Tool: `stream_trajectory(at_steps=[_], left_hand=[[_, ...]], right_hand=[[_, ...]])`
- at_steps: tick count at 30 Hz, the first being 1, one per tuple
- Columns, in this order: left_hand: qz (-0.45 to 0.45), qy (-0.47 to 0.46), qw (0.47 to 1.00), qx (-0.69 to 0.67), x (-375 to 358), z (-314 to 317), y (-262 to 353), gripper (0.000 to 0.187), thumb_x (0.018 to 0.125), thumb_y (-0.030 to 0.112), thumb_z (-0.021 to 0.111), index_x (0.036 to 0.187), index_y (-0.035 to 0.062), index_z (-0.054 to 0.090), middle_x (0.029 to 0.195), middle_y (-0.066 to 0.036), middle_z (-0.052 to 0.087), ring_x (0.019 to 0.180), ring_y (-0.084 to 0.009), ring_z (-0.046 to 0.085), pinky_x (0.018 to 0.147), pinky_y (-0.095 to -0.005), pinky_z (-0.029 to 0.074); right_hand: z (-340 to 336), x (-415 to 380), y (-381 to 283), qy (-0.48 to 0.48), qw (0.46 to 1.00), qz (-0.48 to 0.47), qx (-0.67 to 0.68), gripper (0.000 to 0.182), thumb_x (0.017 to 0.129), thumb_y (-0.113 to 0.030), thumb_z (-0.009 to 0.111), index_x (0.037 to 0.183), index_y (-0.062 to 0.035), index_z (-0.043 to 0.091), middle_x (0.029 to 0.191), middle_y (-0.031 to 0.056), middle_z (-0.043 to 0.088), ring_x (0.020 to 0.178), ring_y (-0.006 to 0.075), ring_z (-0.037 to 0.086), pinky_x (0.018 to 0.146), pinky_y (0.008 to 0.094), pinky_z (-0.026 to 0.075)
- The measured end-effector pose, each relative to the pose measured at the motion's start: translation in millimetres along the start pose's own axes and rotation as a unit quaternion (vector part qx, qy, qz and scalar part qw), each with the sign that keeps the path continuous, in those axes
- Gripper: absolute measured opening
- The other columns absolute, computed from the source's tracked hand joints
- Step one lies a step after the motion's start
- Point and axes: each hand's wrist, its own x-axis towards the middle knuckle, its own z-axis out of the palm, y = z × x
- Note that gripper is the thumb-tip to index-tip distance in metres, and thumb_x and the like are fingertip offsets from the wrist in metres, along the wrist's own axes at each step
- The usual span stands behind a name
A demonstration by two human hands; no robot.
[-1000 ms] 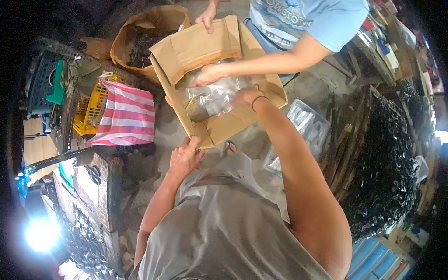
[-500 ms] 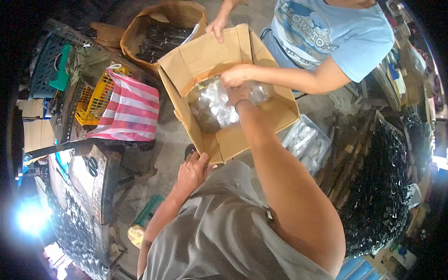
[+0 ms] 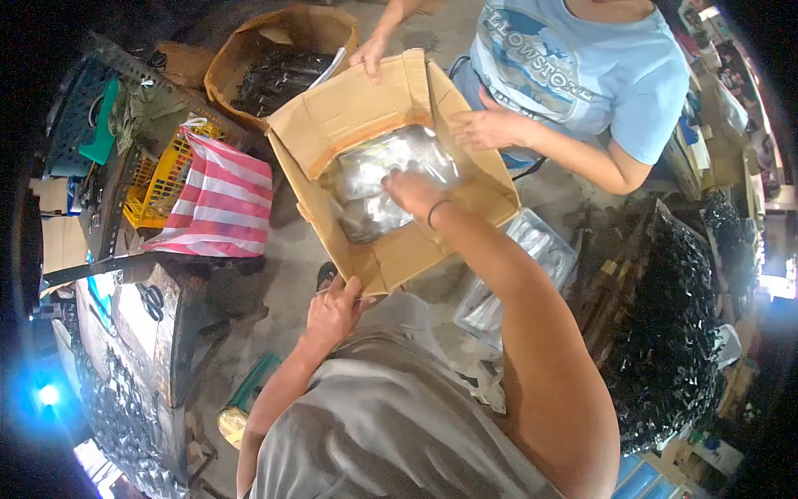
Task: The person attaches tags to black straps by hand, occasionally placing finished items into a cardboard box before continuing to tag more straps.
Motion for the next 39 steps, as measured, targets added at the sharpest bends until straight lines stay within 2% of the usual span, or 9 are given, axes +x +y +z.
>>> stream_trajectory(at_steps=[4,7,18,23,25,27,29,32,39], left_hand=[[-0.064,-0.04,0.997,0.008,0.9,-0.2,7.6,0.032,0.079,0.026,0.071,0.094,0.0084,0.049,0.09,-0.016,0.058,0.086,-0.0383,0.061,0.064,-0.0498,0.052],[-0.079,-0.053,0.995,0.001,0.2,3.8,10.4,0.031,0.078,0.024,0.071,0.094,0.0083,0.049,0.089,-0.016,0.058,0.086,-0.038,0.06,0.064,-0.0508,0.051],[-0.067,-0.023,0.997,0.0,-0.9,9.7,18.9,0.03,0.08,0.023,0.07,0.092,0.0072,0.048,0.09,-0.016,0.057,0.086,-0.0387,0.06,0.065,-0.0497,0.05],[-0.063,-0.001,0.998,-0.01,0.4,13.1,14.5,0.029,0.08,0.023,0.07,0.091,0.0076,0.049,0.09,-0.016,0.057,0.086,-0.0383,0.06,0.065,-0.0499,0.05],[-0.039,0.006,0.999,-0.005,0.4,14.1,12.7,0.027,0.086,0.031,0.064,0.097,0.0109,0.049,0.092,-0.019,0.058,0.07,-0.0416,0.064,0.057,-0.0511,0.051],[-0.042,0.009,0.999,-0.015,1.5,13.1,13.3,0.027,0.086,0.031,0.064,0.097,0.011,0.048,0.091,-0.02,0.057,0.07,-0.0416,0.064,0.057,-0.0513,0.051],[-0.039,0.013,0.999,-0.024,4.0,15.1,12.4,0.027,0.086,0.031,0.063,0.097,0.011,0.048,0.091,-0.02,0.057,0.07,-0.0417,0.064,0.057,-0.0514,0.051],[-0.02,0.018,0.999,-0.027,0.7,20.2,10.6,0.027,0.087,0.031,0.063,0.096,0.0113,0.048,0.091,-0.019,0.057,0.069,-0.0418,0.064,0.056,-0.0516,0.051],[-0.077,-0.038,0.996,-0.038,1.8,7.2,13.5,0.025,0.088,0.031,0.06,0.101,0.0127,0.049,0.092,-0.018,0.056,0.071,-0.0408,0.064,0.059,-0.0521,0.052]], right_hand=[[27.3,-19.1,-21.5,-0.042,0.996,-0.042,0.071,0.017,0.08,-0.002,0.054,0.096,-0.0017,0.061,0.097,0.0213,0.061,0.087,0.0392,0.063,0.073,0.0455,0.053],[33.2,-29.7,-42.0,0.016,0.99,-0.136,0.041,0.017,0.083,-0.009,0.051,0.094,-0.0048,0.063,0.085,0.0193,0.064,0.082,0.0367,0.064,0.072,0.0444,0.051],[2.2,-29.9,-97.1,0.001,0.982,-0.147,0.117,0.019,0.078,-0.001,0.055,0.095,-0.0023,0.062,0.097,0.0184,0.062,0.092,0.0382,0.062,0.077,0.0457,0.051],[-18.6,-26.6,-64.4,-0.151,0.954,-0.228,0.125,0.066,0.073,-0.014,0.069,0.135,-0.0095,0.046,0.116,0.0219,0.057,0.109,0.0391,0.056,0.09,0.0412,0.048],[-52.6,-8.4,-29.2,-0.224,0.932,-0.186,0.216,0.07,0.075,-0.02,0.07,0.138,-0.009,0.042,0.123,0.0215,0.056,0.112,0.0377,0.055,0.094,0.0383,0.046],[-50.6,27.3,12.9,-0.195,0.943,-0.01,0.27,0.061,0.078,-0.02,0.068,0.134,-0.0079,0.047,0.125,0.0208,0.056,0.112,0.0368,0.055,0.091,0.0378,0.046],[-38.9,55.4,47.6,-0.063,0.995,-0.027,0.076,0.038,0.082,-0.013,0.06,0.119,-0.0079,0.059,0.112,0.0191,0.063,0.105,0.0339,0.059,0.088,0.0395,0.048],[-7.8,85.1,62.6,-0.047,0.997,0.019,0.057,0.036,0.082,-0.009,0.057,0.118,-0.006,0.059,0.109,0.0186,0.064,0.104,0.0336,0.06,0.089,0.0401,0.047],[15.9,102.8,43.7,-0.003,0.995,0.08,-0.054,0.05,0.088,-0.01,0.048,0.137,-0.014,0.042,0.138,0.0129,0.045,0.134,0.0375,0.033,0.106,0.0548,0.032]])
